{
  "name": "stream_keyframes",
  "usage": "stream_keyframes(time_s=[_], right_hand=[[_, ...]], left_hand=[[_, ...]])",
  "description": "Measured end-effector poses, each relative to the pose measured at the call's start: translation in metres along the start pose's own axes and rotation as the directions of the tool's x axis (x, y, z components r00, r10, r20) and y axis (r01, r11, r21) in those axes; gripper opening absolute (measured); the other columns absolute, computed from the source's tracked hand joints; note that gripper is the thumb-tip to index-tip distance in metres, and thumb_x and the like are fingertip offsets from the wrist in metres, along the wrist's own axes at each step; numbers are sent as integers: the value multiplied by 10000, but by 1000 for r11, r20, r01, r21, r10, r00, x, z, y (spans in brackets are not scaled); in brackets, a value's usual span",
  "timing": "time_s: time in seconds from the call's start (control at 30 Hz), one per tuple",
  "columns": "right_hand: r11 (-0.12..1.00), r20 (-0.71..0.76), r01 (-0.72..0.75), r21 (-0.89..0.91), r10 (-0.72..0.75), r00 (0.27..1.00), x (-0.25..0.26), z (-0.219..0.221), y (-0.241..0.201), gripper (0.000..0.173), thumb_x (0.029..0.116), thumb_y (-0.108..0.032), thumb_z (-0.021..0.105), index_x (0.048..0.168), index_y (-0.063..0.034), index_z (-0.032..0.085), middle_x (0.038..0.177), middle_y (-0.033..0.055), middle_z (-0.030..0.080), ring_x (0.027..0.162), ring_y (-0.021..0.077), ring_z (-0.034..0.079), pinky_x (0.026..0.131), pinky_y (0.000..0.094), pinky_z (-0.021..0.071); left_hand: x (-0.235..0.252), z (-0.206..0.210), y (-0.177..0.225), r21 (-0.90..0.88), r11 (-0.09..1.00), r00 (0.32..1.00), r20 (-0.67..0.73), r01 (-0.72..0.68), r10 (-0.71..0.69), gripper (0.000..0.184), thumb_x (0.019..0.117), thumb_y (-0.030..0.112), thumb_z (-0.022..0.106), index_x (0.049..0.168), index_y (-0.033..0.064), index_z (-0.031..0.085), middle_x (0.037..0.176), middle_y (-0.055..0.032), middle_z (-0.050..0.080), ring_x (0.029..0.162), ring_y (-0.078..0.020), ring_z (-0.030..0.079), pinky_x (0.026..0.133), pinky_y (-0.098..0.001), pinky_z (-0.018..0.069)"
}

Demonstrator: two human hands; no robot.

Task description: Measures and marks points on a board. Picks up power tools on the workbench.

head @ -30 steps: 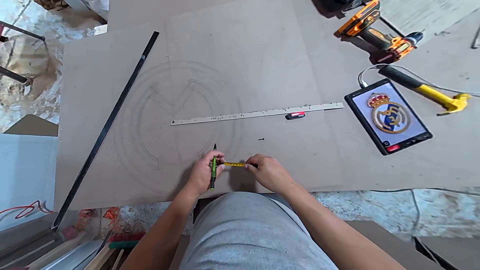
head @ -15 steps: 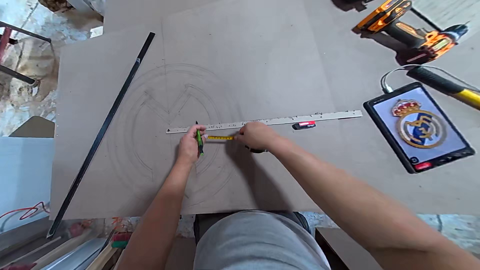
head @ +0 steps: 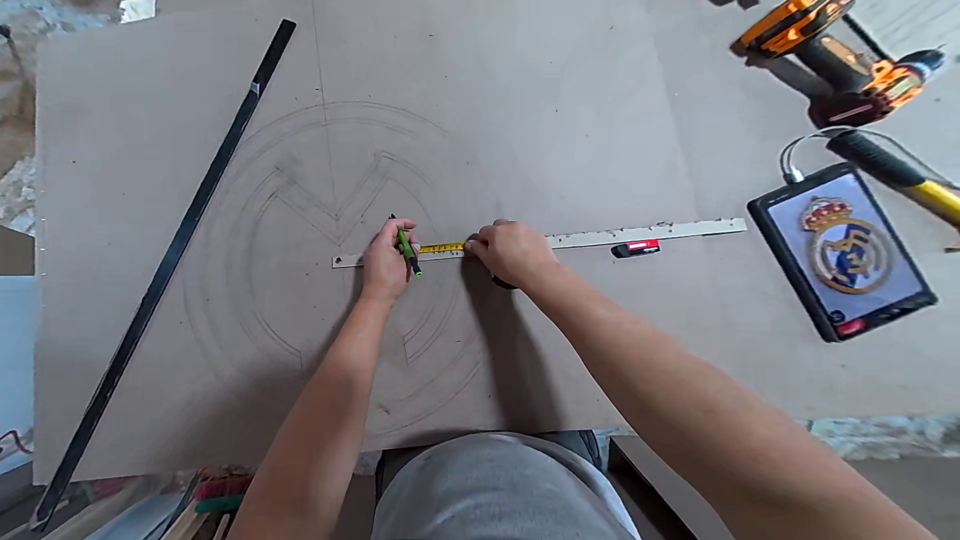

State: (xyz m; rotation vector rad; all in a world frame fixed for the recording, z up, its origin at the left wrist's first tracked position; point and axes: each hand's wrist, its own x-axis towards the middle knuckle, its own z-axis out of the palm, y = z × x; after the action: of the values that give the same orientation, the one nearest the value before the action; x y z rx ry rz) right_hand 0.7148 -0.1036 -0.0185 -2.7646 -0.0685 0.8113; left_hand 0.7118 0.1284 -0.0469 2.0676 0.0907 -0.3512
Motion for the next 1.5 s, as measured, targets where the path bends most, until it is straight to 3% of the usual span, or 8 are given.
stream_keyframes(time_s=[0.27, 0.6, 0.97, 1.1, 1.2, 1.3, 1.37, 1.5], right_hand=[[995, 61, -74, -72, 79, 995, 0, -8, -9, 399, 1051, -468, 511, 1013, -148, 748, 1074, 117, 702, 1009, 340, 693, 743, 588, 557], [997, 80, -65, -50, 69, 994, 2, -10, -5, 393, 1046, -469, 516, 1000, -149, 739, 1082, 110, 702, 1018, 336, 690, 751, 594, 553], [998, 91, -46, -44, 50, 995, 5, -9, -3, 406, 1040, -483, 522, 995, -145, 743, 1068, 120, 706, 1023, 345, 690, 756, 604, 553], [997, 105, -50, -65, 57, 993, 6, -10, -4, 414, 1032, -496, 533, 983, -142, 741, 1031, 129, 719, 994, 362, 699, 737, 611, 554], [995, 115, -64, -75, 72, 991, 8, -11, -5, 422, 1034, -499, 523, 968, -140, 735, 1008, 135, 719, 976, 362, 703, 722, 615, 551], [995, 119, -69, -70, 77, 990, 7, -10, -5, 404, 1038, -473, 531, 953, -131, 729, 989, 141, 715, 965, 369, 701, 714, 621, 547], [996, 119, -65, -62, 72, 990, 6, -11, -5, 398, 1039, -462, 535, 937, -127, 723, 972, 147, 711, 949, 374, 698, 704, 622, 540], [997, 120, -53, -60, 60, 991, 7, -13, -5, 423, 1039, -481, 542, 921, -111, 710, 944, 161, 701, 934, 386, 693, 696, 623, 535]], left_hand=[[-2, 6, -5, -5, 1000, 999, -29, -28, 27, 325, 954, 116, 733, 1268, 144, 654, 1003, 0, 747, 867, -100, 705, 798, -314, 599], [-4, 12, -8, -3, 1000, 997, -75, -24, 24, 352, 947, 117, 740, 1281, 185, 654, 1031, 26, 741, 878, -96, 698, 802, -318, 600], [-2, 6, -5, -19, 1000, 999, -45, 6, -7, 315, 947, 97, 736, 1250, 153, 671, 1014, 3, 747, 889, -106, 710, 815, -326, 606], [-3, -1, -8, -258, 966, 995, -98, 0, -26, 273, 980, 93, 693, 1252, 86, 672, 1012, -58, 771, 911, -152, 741, 820, -334, 616], [-5, -14, -10, -482, 864, 982, -175, -148, 70, 334, 1090, 188, 499, 1333, -6, 620, 950, -139, 759, 820, -211, 725, 767, -358, 608], [-12, -26, -3, -549, 829, 986, -166, -103, 12, 441, 1126, 305, 408, 1338, -2, 642, 901, -142, 756, 793, -209, 728, 769, -351, 614], [-11, -29, -7, -556, 830, 990, -139, -52, -31, 356, 1094, 252, 512, 1240, -19, 691, 926, -148, 761, 793, -214, 731, 762, -355, 619], [-7, -23, -19, -474, 879, 993, -73, 45, -90, 138, 959, 66, 698, 1073, -12, 696, 861, -118, 727, 662, -166, 668, 586, -300, 571]])
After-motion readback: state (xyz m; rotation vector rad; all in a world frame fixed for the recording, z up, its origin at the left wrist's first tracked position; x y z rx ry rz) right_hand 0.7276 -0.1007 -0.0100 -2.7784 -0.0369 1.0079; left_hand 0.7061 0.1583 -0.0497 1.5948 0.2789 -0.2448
